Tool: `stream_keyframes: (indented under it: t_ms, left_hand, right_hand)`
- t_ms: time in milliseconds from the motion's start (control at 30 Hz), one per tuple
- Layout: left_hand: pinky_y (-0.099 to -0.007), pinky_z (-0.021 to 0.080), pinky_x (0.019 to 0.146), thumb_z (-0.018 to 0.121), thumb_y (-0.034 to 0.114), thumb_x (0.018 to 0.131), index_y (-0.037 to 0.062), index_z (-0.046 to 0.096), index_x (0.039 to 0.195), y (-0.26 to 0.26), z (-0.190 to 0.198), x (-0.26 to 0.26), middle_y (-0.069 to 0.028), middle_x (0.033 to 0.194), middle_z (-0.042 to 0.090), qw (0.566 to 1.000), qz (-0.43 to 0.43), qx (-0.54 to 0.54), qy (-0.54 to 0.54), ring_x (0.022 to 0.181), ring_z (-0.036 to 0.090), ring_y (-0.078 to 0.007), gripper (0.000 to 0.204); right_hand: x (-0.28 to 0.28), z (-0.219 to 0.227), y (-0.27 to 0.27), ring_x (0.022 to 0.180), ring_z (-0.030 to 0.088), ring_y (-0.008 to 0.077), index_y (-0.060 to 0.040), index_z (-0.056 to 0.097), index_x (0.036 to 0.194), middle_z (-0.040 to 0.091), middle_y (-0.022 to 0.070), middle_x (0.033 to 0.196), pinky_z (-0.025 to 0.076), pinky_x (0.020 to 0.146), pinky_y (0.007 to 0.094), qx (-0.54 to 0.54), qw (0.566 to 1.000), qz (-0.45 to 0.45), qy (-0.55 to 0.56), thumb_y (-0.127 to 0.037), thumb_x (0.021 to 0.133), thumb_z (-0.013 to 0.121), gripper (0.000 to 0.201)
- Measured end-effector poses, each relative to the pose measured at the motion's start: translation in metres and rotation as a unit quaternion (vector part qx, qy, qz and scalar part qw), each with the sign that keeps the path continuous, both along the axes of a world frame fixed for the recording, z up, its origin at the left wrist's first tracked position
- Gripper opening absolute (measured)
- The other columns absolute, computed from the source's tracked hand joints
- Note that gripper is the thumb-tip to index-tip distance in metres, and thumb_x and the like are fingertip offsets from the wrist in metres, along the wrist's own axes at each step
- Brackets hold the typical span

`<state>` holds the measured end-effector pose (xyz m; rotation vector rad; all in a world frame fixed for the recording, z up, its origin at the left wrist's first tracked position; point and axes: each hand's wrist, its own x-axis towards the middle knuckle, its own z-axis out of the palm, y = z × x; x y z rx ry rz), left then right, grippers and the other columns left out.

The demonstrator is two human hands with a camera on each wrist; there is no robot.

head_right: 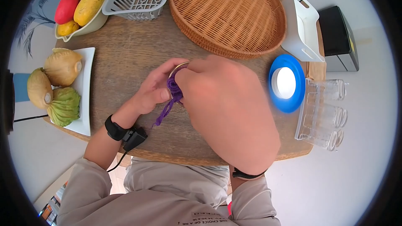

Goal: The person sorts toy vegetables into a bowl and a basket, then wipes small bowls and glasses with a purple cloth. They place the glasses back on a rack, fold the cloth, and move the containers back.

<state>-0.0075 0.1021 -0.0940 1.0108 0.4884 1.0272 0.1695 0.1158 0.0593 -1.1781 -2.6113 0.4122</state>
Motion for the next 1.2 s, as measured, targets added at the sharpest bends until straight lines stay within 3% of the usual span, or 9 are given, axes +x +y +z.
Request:
stream_keyframes:
  t_ms: [300,467,500,633,700,933,1200]
  left_hand:
    - [-0.0372,0.038,0.109,0.077,0.04,0.087,0.0011,0.048,0.138,0.0,0.004,0.0,-0.007,0.128,0.056,1.0,0.002,0.006,0.006,0.121,0.05,-0.019,0.07]
    - [-0.0356,0.04,0.107,0.074,0.029,0.091,0.002,0.049,0.137,0.001,-0.004,0.009,-0.0073,0.128,0.057,0.999,0.018,0.05,0.009,0.121,0.052,-0.018,0.059]
    - [-0.0353,0.04,0.107,0.073,0.026,0.092,0.0022,0.049,0.137,0.0,-0.004,0.002,-0.0074,0.128,0.057,0.997,0.025,0.069,0.027,0.121,0.052,-0.0178,0.056]
    - [-0.033,0.041,0.107,0.069,0.019,0.095,0.0018,0.05,0.136,0.001,0.001,0.0,-0.0072,0.13,0.057,0.996,0.019,0.076,0.033,0.12,0.053,-0.0165,0.049]
    - [-0.0321,0.042,0.105,0.069,0.019,0.095,0.0011,0.051,0.136,0.002,-0.003,0.007,-0.0068,0.13,0.057,0.995,0.036,0.091,0.013,0.12,0.053,-0.0161,0.048]
    - [-0.0305,0.044,0.1,0.069,0.022,0.095,0.003,0.053,0.135,-0.004,-0.001,0.004,-0.0043,0.124,0.059,0.998,0.043,0.053,0.004,0.117,0.054,-0.0138,0.046]
    - [-0.0282,0.044,0.096,0.068,0.034,0.095,0.0052,0.055,0.134,-0.004,-0.002,0.001,-0.0037,0.122,0.061,0.999,0.031,0.035,0.006,0.112,0.056,-0.0127,0.05]
  right_hand:
    - [0.002,-0.001,0.004,0.074,0.067,0.0299,-0.0001,0.072,0.094,0.072,0.0119,0.088,0.055,0.065,0.0367,-0.016,1.0,0.007,-0.019,-0.003,0.063,0.082,0.033]
    - [0.004,0.01,-0.001,0.074,0.07,0.025,0.0006,0.068,0.099,0.071,0.0117,0.088,0.055,0.065,0.0346,-0.034,0.999,-0.018,0.029,-0.004,0.067,0.082,0.036]
    - [0.001,0.008,0.004,0.068,0.066,0.0206,-0.0007,0.065,0.098,0.068,0.0097,0.083,0.051,0.059,0.0314,-0.016,0.998,0.007,0.057,-0.004,0.069,0.081,0.033]
    - [0.01,0.007,0.007,0.062,0.054,0.0174,-0.0025,0.061,0.097,0.062,0.0068,0.081,0.044,0.057,0.028,0.017,0.998,0.004,0.063,-0.004,0.067,0.079,0.035]
    - [0.011,0.008,0.007,0.063,0.05,0.016,-0.0031,0.06,0.097,0.06,0.0057,0.081,0.043,0.058,0.0273,0.042,0.997,0.009,0.069,-0.003,0.065,0.078,0.037]
    - [0.01,0.002,0.007,0.061,0.042,0.0092,-0.0049,0.062,0.098,0.046,-0.0011,0.071,0.034,0.054,0.0242,-0.05,0.998,-0.005,0.049,-0.002,0.064,0.076,0.037]
    - [0.015,-0.009,0.014,0.06,0.041,0.0093,-0.0049,0.062,0.1,0.045,-0.0011,0.07,0.033,0.053,0.0246,-0.092,0.996,0.005,0.021,-0.004,0.063,0.078,0.04]
